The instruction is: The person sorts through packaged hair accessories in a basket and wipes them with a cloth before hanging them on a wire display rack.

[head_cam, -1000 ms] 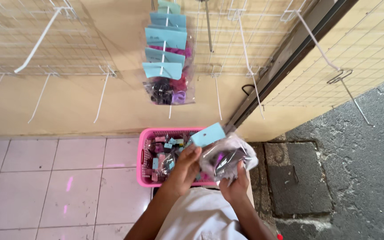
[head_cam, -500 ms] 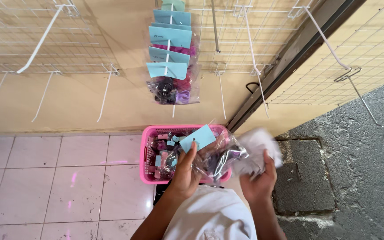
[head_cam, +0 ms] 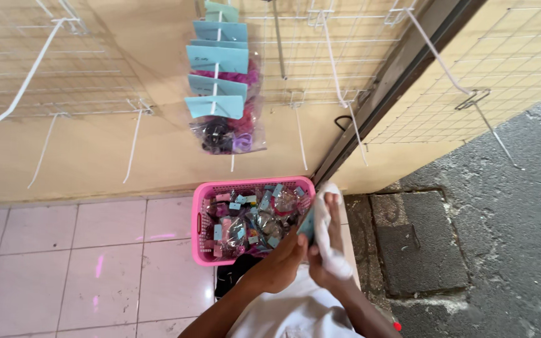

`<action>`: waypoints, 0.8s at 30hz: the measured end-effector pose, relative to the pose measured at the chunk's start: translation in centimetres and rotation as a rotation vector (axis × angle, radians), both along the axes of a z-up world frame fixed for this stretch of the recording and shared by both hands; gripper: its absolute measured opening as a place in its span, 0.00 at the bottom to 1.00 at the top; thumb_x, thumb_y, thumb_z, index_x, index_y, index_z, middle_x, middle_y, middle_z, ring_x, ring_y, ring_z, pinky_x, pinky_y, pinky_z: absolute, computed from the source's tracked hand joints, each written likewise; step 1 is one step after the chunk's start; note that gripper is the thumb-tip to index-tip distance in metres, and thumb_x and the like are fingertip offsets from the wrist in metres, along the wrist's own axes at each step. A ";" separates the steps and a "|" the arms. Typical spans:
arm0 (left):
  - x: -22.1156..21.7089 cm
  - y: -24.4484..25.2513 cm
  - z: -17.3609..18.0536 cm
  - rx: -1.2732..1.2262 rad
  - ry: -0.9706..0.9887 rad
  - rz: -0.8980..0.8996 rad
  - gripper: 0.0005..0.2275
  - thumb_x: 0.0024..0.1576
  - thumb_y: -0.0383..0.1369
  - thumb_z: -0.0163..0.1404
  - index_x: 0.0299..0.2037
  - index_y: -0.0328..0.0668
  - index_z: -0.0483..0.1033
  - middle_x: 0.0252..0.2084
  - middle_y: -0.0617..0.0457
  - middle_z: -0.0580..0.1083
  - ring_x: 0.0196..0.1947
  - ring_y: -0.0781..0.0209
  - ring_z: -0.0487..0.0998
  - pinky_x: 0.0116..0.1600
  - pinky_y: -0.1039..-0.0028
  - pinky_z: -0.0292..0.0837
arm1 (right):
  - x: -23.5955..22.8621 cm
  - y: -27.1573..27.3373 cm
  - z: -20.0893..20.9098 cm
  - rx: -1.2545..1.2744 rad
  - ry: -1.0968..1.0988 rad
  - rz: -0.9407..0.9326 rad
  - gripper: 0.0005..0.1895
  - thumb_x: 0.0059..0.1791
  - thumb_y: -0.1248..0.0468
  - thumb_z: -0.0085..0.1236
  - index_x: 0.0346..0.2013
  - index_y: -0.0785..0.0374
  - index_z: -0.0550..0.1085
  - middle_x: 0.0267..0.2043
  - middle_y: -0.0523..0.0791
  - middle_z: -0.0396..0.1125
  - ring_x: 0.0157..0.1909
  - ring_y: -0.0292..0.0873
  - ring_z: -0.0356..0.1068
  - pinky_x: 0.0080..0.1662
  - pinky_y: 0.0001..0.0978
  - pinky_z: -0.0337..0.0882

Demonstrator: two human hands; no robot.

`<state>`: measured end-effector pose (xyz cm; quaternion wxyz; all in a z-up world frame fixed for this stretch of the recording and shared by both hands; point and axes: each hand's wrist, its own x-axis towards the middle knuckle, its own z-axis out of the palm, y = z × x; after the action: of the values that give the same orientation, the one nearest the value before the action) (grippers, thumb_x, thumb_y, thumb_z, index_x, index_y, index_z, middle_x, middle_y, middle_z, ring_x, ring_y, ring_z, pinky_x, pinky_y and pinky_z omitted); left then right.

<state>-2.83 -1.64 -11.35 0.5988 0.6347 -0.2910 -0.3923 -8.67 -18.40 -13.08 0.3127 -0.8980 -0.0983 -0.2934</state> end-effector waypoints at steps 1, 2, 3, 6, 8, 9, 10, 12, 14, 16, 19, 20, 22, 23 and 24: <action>0.2 -0.4 0.8 -0.021 -0.007 -0.010 0.40 0.65 0.63 0.16 0.72 0.34 0.54 0.67 0.39 0.62 0.67 0.49 0.64 0.72 0.63 0.56 | -0.4 0.8 1.4 0.072 0.099 0.029 0.40 0.48 0.70 0.49 0.75 0.65 0.51 0.79 0.66 0.36 0.79 0.75 0.30 0.74 0.64 0.42; 0.6 -0.6 1.6 -0.055 -0.012 -0.004 0.41 0.64 0.64 0.16 0.72 0.34 0.51 0.69 0.39 0.59 0.69 0.48 0.61 0.73 0.62 0.54 | -0.2 1.9 2.4 0.068 0.095 0.026 0.40 0.48 0.70 0.49 0.75 0.65 0.51 0.79 0.66 0.36 0.79 0.75 0.30 0.74 0.64 0.42; 1.0 -0.7 2.6 -0.084 -0.021 0.001 0.41 0.64 0.65 0.16 0.73 0.34 0.48 0.70 0.38 0.57 0.70 0.47 0.59 0.74 0.61 0.52 | -0.5 3.0 3.4 0.103 0.067 0.138 0.43 0.46 0.67 0.51 0.74 0.68 0.47 0.78 0.66 0.34 0.78 0.75 0.29 0.74 0.64 0.38; 1.4 -0.3 5.5 -0.132 -0.077 0.030 0.44 0.61 0.68 0.16 0.74 0.33 0.41 0.74 0.37 0.49 0.74 0.44 0.52 0.76 0.57 0.47 | 0.9 1.9 4.1 0.006 0.060 0.208 0.47 0.45 0.69 0.53 0.75 0.71 0.43 0.78 0.66 0.32 0.79 0.73 0.29 0.75 0.63 0.34; 1.0 -0.4 7.2 -0.145 -0.182 0.048 0.47 0.60 0.69 0.15 0.75 0.32 0.35 0.77 0.36 0.44 0.77 0.42 0.47 0.77 0.55 0.43 | 0.9 0.6 3.3 -0.131 0.086 0.167 0.47 0.44 0.73 0.54 0.75 0.72 0.43 0.79 0.66 0.31 0.81 0.71 0.30 0.77 0.60 0.34; 1.0 -0.6 8.0 -0.146 -0.249 0.055 0.48 0.59 0.70 0.15 0.76 0.32 0.33 0.78 0.35 0.42 0.78 0.41 0.45 0.78 0.54 0.41 | 0.7 0.4 2.6 0.321 0.320 0.136 0.46 0.46 0.69 0.47 0.78 0.70 0.44 0.73 0.63 0.47 0.74 0.66 0.48 0.72 0.50 0.50; 0.9 -0.9 8.6 -0.145 -0.306 0.068 0.49 0.58 0.71 0.15 0.76 0.31 0.30 0.79 0.35 0.40 0.79 0.40 0.42 0.79 0.52 0.39 | 0.5 0.0 1.7 0.768 0.553 0.101 0.46 0.47 0.66 0.40 0.82 0.68 0.44 0.67 0.60 0.64 0.68 0.62 0.67 0.67 0.39 0.66; 1.1 -1.0 9.5 -0.099 -0.386 0.126 0.52 0.57 0.73 0.15 0.77 0.31 0.25 0.82 0.34 0.35 0.82 0.38 0.38 0.80 0.50 0.35 | -1.2 0.2 0.1 0.724 0.555 0.175 0.46 0.48 0.63 0.39 0.81 0.68 0.43 0.69 0.60 0.61 0.69 0.61 0.64 0.68 0.39 0.63; 1.6 -0.7 10.0 -0.062 -0.434 0.162 0.53 0.56 0.73 0.14 0.77 0.28 0.24 0.81 0.33 0.37 0.81 0.39 0.41 0.79 0.51 0.38 | -3.4 0.9 -0.8 0.547 0.541 0.393 0.46 0.50 0.59 0.37 0.81 0.68 0.40 0.71 0.59 0.55 0.72 0.60 0.57 0.70 0.39 0.58; 2.3 -0.6 10.3 -0.095 -0.450 0.227 0.52 0.57 0.73 0.13 0.78 0.29 0.33 0.82 0.30 0.45 0.83 0.35 0.44 0.81 0.49 0.36 | -3.8 1.0 -1.0 0.469 0.523 0.498 0.46 0.51 0.54 0.35 0.80 0.69 0.38 0.74 0.59 0.50 0.75 0.58 0.51 0.72 0.40 0.53; 1.7 -1.2 10.6 0.000 -0.444 0.120 0.52 0.58 0.73 0.17 0.75 0.27 0.31 0.79 0.30 0.48 0.79 0.36 0.49 0.79 0.50 0.40 | -1.6 0.3 -0.2 0.642 0.548 0.416 0.47 0.53 0.47 0.33 0.80 0.69 0.34 0.79 0.59 0.41 0.79 0.56 0.41 0.75 0.40 0.44; 1.3 -1.6 10.6 -0.001 -0.447 0.117 0.52 0.58 0.73 0.16 0.75 0.27 0.31 0.79 0.30 0.48 0.79 0.36 0.49 0.79 0.50 0.40 | -1.1 0.5 0.3 0.704 0.532 0.415 0.48 0.54 0.45 0.32 0.79 0.69 0.32 0.80 0.58 0.38 0.80 0.56 0.38 0.76 0.40 0.42; -0.1 -2.0 10.7 0.013 -0.599 0.116 0.53 0.57 0.72 0.14 0.76 0.23 0.30 0.81 0.23 0.41 0.82 0.30 0.40 0.78 0.45 0.33 | -0.9 1.4 1.7 0.801 0.431 0.470 0.50 0.56 0.40 0.30 0.79 0.69 0.30 0.83 0.58 0.32 0.83 0.55 0.31 0.78 0.40 0.36; -0.5 -1.9 10.7 0.009 -0.600 0.113 0.53 0.57 0.72 0.14 0.76 0.23 0.30 0.81 0.23 0.41 0.82 0.30 0.40 0.78 0.45 0.33 | -1.0 2.0 2.3 0.892 0.275 0.500 0.60 0.52 0.35 0.46 0.79 0.65 0.25 0.81 0.58 0.30 0.80 0.56 0.33 0.76 0.43 0.37; -0.7 -1.7 10.8 0.010 -0.613 0.107 0.54 0.57 0.72 0.12 0.77 0.23 0.31 0.81 0.25 0.43 0.82 0.32 0.43 0.79 0.46 0.34 | -1.0 2.0 3.1 0.891 0.268 0.496 0.60 0.52 0.35 0.46 0.79 0.65 0.25 0.81 0.58 0.30 0.80 0.56 0.33 0.76 0.43 0.37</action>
<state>-3.49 -3.32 -0.54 0.4997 0.7409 -0.4221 -0.1520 -9.70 -16.39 -10.03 0.7340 -0.6575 -0.1329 -0.1064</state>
